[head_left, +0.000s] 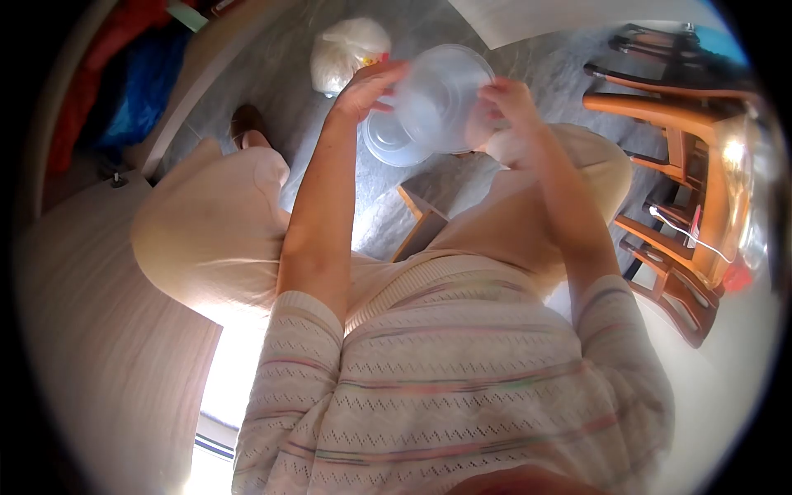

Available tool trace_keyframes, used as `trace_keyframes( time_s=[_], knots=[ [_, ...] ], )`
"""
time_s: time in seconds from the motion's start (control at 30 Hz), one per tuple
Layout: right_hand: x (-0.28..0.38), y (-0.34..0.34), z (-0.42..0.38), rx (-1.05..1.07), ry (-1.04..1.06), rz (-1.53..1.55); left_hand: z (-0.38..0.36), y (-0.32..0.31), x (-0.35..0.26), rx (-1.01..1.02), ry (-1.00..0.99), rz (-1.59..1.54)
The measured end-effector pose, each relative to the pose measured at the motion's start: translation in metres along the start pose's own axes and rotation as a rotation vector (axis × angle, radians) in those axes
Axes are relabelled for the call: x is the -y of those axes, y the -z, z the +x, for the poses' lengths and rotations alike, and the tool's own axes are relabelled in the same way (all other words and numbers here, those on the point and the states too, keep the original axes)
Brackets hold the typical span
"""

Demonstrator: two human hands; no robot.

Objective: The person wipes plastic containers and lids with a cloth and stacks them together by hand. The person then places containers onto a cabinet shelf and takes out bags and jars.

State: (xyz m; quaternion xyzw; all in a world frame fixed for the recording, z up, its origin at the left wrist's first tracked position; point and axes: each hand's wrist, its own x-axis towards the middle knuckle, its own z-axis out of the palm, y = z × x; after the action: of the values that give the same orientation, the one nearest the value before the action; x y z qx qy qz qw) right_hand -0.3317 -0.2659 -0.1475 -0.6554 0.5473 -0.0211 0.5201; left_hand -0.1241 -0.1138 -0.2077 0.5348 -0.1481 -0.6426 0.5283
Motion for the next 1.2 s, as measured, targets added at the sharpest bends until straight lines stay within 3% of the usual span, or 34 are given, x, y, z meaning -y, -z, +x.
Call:
trace_keyframes(
  time_s=[0.23,0.37,0.47,0.53,0.63,0.73,0.77,0.9,1.0,1.13,1.2],
  knots=[
    [0.022,0.033,-0.013,0.198,-0.010,0.370,-0.005,0.003,-0.014,-0.021,-0.090,0.051],
    [0.023,0.063,-0.008,0.092,0.120,0.589,-0.005,0.031,-0.016,-0.170,-0.148,0.034],
    [0.017,0.086,0.001,-0.111,0.106,0.576,-0.006,0.054,-0.024,-0.239,-0.262,-0.262],
    [0.003,0.088,0.008,-0.272,0.101,0.503,-0.010,0.056,-0.035,-0.146,-0.321,-0.372],
    [-0.012,0.059,0.013,-0.249,0.115,0.266,-0.028,0.037,-0.058,0.094,-0.320,-0.508],
    [0.009,0.010,0.003,-0.264,0.031,0.217,0.003,0.022,-0.042,0.065,-0.356,-0.208],
    [0.013,0.003,-0.001,-0.207,0.054,0.160,-0.008,-0.002,-0.053,-0.128,-0.233,-0.048],
    [0.024,-0.008,-0.004,-0.066,0.066,0.052,0.016,-0.007,-0.034,-0.435,-0.544,0.656],
    [0.034,-0.006,-0.012,0.032,0.031,0.157,0.006,-0.010,-0.041,-0.446,-0.458,0.555],
    [0.058,0.002,-0.027,0.219,-0.104,0.485,-0.001,-0.009,-0.046,-0.579,-0.473,0.737],
    [0.066,0.003,-0.034,0.219,-0.066,0.499,0.001,-0.008,-0.045,-0.621,-0.450,0.821]
  ],
)
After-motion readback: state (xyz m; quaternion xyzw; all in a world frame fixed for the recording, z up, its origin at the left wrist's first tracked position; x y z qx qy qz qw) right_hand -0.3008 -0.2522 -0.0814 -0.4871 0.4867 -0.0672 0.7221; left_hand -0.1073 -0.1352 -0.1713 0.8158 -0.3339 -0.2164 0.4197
